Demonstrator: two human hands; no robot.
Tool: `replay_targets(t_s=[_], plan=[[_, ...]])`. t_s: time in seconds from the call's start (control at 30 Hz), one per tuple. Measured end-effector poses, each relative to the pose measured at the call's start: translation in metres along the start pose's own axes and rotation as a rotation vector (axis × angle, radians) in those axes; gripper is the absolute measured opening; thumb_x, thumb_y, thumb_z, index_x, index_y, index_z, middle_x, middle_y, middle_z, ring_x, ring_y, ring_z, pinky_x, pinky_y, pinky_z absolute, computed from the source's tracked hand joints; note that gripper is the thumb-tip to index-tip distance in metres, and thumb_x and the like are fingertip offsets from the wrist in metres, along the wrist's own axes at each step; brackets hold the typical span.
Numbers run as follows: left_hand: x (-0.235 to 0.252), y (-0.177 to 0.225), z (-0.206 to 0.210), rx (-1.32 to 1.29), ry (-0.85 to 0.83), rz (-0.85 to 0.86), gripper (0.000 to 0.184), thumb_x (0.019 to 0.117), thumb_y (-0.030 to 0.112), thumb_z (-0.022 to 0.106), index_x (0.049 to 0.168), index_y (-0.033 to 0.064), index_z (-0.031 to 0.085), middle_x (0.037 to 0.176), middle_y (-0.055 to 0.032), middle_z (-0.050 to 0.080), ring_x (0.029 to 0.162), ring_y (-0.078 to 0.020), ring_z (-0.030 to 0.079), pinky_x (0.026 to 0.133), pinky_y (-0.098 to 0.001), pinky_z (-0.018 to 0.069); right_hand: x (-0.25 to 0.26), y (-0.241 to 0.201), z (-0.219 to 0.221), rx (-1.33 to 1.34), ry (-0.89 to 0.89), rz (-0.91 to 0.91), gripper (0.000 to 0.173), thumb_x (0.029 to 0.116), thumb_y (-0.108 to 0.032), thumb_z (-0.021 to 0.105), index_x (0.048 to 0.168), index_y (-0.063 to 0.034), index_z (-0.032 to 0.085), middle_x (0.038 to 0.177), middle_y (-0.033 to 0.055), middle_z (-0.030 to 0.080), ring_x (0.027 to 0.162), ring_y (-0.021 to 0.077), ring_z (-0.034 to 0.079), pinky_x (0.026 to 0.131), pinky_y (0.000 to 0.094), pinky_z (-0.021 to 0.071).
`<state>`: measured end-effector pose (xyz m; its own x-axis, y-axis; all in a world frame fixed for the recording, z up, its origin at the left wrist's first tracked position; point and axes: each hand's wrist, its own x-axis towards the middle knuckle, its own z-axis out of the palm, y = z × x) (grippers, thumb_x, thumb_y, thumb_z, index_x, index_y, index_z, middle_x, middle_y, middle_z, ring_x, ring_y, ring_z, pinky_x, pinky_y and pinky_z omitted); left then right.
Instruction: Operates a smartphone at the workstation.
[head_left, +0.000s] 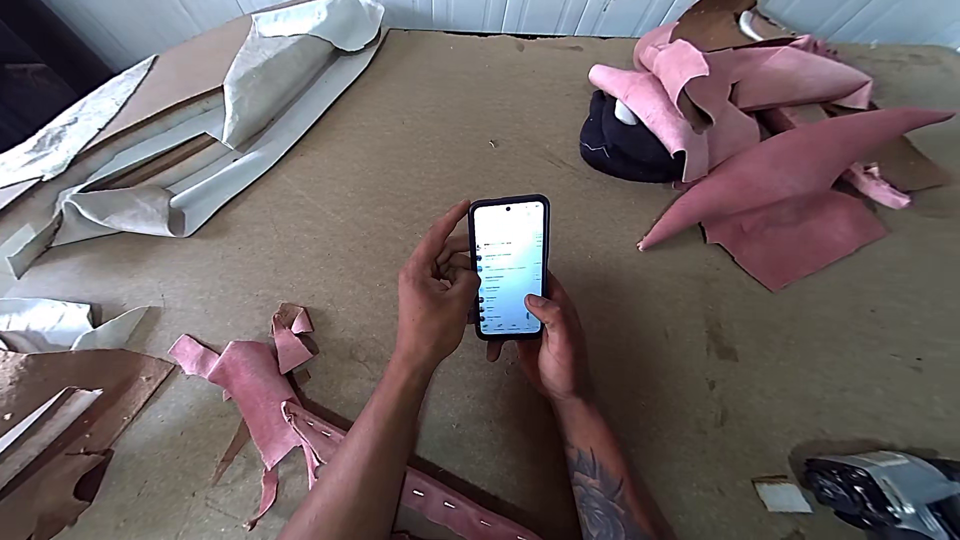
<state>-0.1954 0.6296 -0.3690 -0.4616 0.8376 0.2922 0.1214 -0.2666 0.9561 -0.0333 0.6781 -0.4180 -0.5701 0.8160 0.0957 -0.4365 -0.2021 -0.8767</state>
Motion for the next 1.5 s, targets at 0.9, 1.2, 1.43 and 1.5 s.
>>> replay_targets(t_s=[0.9, 1.2, 1.43, 1.5], plan=[[-0.0016, 0.0006, 0.0022, -0.006, -0.070, 0.031, 0.072, 0.0916, -0.014, 0.057, 0.157, 0.0142, 0.045, 0.125, -0.0095, 0.071, 0.094, -0.0203, 0.073, 0.080, -0.0340, 0.0641, -0.0011, 0.0017, -0.0011, 0.049, 0.064, 0.003, 0.061, 0.1089, -0.057, 0.021, 0.137, -0.0151, 0.057, 0.111, 0.0170, 0.071, 0.070, 0.0271, 0.073, 0.044, 0.0392, 0.0588], [-0.0016, -0.0025, 0.0034, 0.024, -0.060, -0.053, 0.063, 0.0937, -0.012, 0.058, 0.152, 0.0105, 0.050, 0.119, -0.0079, 0.075, 0.096, -0.0195, 0.075, 0.080, -0.0337, 0.0651, -0.0012, -0.0002, -0.0021, 0.044, 0.023, -0.047, 0.059, 0.1089, -0.056, 0.018, 0.144, -0.0185, 0.049, 0.118, 0.0150, 0.069, 0.072, 0.0257, 0.074, 0.042, 0.0377, 0.0582], [-0.0016, -0.0027, 0.0032, 0.042, -0.066, -0.057, 0.061, 0.0936, -0.012, 0.058, 0.150, 0.0104, 0.052, 0.118, -0.0070, 0.075, 0.096, -0.0183, 0.075, 0.082, -0.0334, 0.0650, -0.0046, -0.0007, -0.0019, 0.031, 0.030, -0.049, 0.055, 0.1093, -0.053, 0.020, 0.145, -0.0216, 0.048, 0.117, 0.0118, 0.070, 0.072, 0.0232, 0.074, 0.042, 0.0372, 0.0582], [-0.0014, -0.0030, 0.0029, 0.041, -0.058, -0.061, 0.061, 0.0933, -0.012, 0.058, 0.150, 0.0102, 0.053, 0.117, -0.0069, 0.075, 0.095, -0.0183, 0.075, 0.080, -0.0331, 0.0651, -0.0037, -0.0003, -0.0018, 0.031, 0.023, -0.048, 0.055, 0.1093, -0.052, 0.021, 0.145, -0.0201, 0.048, 0.117, 0.0136, 0.069, 0.074, 0.0249, 0.074, 0.043, 0.0389, 0.0589]])
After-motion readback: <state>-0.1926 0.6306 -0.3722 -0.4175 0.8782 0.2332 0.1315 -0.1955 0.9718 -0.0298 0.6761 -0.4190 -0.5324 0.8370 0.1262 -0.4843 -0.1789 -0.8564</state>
